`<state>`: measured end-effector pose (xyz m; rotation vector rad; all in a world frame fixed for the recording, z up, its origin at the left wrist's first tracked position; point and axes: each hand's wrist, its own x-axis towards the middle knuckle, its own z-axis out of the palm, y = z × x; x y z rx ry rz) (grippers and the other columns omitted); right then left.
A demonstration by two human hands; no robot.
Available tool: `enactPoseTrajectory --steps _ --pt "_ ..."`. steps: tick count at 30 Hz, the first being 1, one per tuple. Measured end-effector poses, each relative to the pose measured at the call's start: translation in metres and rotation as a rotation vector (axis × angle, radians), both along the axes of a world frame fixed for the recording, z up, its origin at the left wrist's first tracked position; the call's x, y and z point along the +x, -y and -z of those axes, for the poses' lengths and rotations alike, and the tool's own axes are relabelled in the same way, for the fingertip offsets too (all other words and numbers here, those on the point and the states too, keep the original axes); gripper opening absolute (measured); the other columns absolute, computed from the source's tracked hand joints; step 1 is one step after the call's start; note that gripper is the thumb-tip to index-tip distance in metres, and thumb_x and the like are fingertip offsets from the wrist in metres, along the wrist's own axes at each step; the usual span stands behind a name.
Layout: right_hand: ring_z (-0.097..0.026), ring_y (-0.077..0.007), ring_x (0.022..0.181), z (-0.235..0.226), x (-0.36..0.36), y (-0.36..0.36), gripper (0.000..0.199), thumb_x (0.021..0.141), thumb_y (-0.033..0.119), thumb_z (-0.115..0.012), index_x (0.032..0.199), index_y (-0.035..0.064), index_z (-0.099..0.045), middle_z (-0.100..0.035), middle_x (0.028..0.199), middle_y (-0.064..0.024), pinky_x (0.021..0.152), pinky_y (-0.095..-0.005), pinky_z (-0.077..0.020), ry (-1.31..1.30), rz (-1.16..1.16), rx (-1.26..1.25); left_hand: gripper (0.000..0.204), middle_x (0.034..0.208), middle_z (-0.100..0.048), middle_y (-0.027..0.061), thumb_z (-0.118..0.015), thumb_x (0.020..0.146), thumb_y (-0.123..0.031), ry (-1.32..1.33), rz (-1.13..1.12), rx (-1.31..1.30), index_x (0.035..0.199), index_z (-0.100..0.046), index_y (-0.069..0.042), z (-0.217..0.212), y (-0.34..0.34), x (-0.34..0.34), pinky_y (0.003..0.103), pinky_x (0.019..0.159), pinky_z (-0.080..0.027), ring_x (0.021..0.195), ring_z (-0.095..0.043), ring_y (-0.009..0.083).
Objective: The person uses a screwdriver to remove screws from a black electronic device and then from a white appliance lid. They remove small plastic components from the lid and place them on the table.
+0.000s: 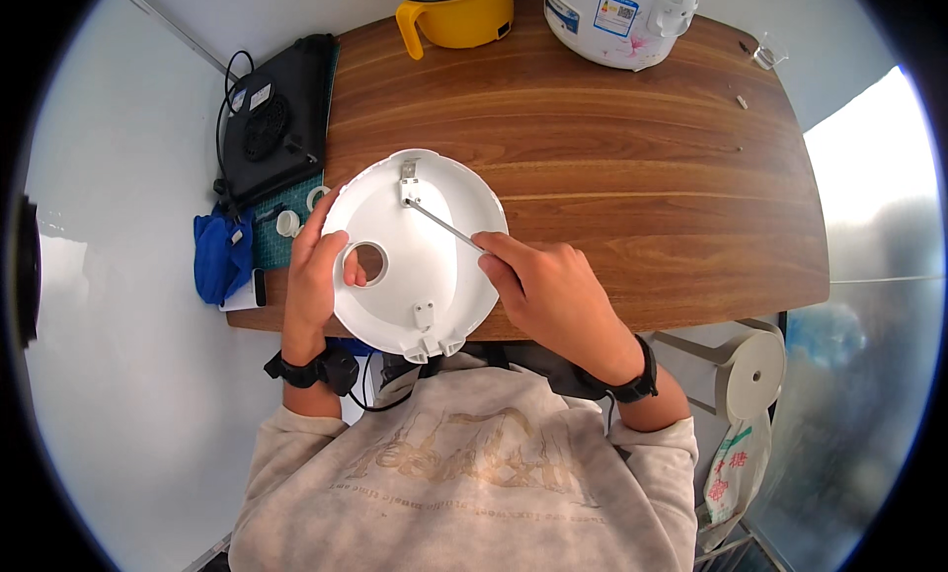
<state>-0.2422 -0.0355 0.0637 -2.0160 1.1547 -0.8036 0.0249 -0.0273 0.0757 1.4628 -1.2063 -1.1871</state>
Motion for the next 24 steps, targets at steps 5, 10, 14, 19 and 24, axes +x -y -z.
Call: enactPoseTrajectory --steps 5,10,14,19,24 --pt "-0.061 -0.0356 0.056 -0.015 -0.003 0.006 0.016 0.094 0.015 -0.063 0.106 0.0053 -0.068 -0.063 0.065 -0.0163 0.053 -0.0431 -0.0487 -0.142 -0.016 -0.096 0.064 0.068 -0.058 0.005 -0.045 0.084 -0.011 0.134 0.023 -0.027 0.147 -0.043 0.001 -0.013 0.003 -0.009 0.024 0.054 -0.047 0.052 -0.05 0.0085" --pt "-0.06 -0.0339 0.054 -0.023 -0.004 0.013 0.016 0.093 0.017 -0.065 0.106 0.0071 -0.069 -0.062 0.062 -0.0141 0.05 -0.0432 -0.0479 -0.258 -0.033 -0.192 0.061 0.106 -0.067 0.0155 -0.045 0.083 -0.009 0.171 0.058 -0.058 0.143 -0.046 0.0 -0.012 0.005 -0.005 0.026 0.055 -0.05 0.057 -0.057 0.0115" --pt "-0.061 -0.0319 0.054 -0.02 -0.005 0.02 0.016 0.092 0.017 -0.066 0.105 0.0085 -0.07 -0.063 0.063 -0.0125 0.05 -0.0413 -0.0475 -0.278 -0.045 -0.271 0.061 0.108 -0.067 0.0164 -0.046 0.083 -0.009 0.209 0.057 -0.05 0.143 -0.046 0.0 -0.013 0.005 -0.004 0.027 0.056 -0.051 0.057 -0.058 0.0126" --pt "-0.062 -0.0288 0.057 -0.016 -0.009 0.032 0.023 0.087 0.013 -0.069 0.11 0.01 -0.07 -0.064 0.071 -0.0091 0.049 -0.0382 -0.0475 -0.359 -0.055 -0.419 0.062 0.109 -0.067 0.0166 -0.046 0.082 -0.009 0.228 0.038 -0.047 0.143 -0.046 0.0 -0.013 0.004 -0.006 0.027 0.056 -0.052 0.059 -0.06 0.0134" --pt "-0.065 -0.0228 0.066 -0.019 -0.018 0.044 0.034 0.078 0.009 -0.071 0.112 0.0143 -0.07 -0.063 0.085 -0.0061 0.054 -0.0345 -0.0493 -0.478 -0.067 -0.558 0.063 0.104 -0.067 0.0148 -0.046 0.082 -0.008 0.217 0.057 -0.058 0.145 -0.045 -0.001 -0.013 0.005 -0.006 0.026 0.056 -0.051 0.058 -0.058 0.0116"
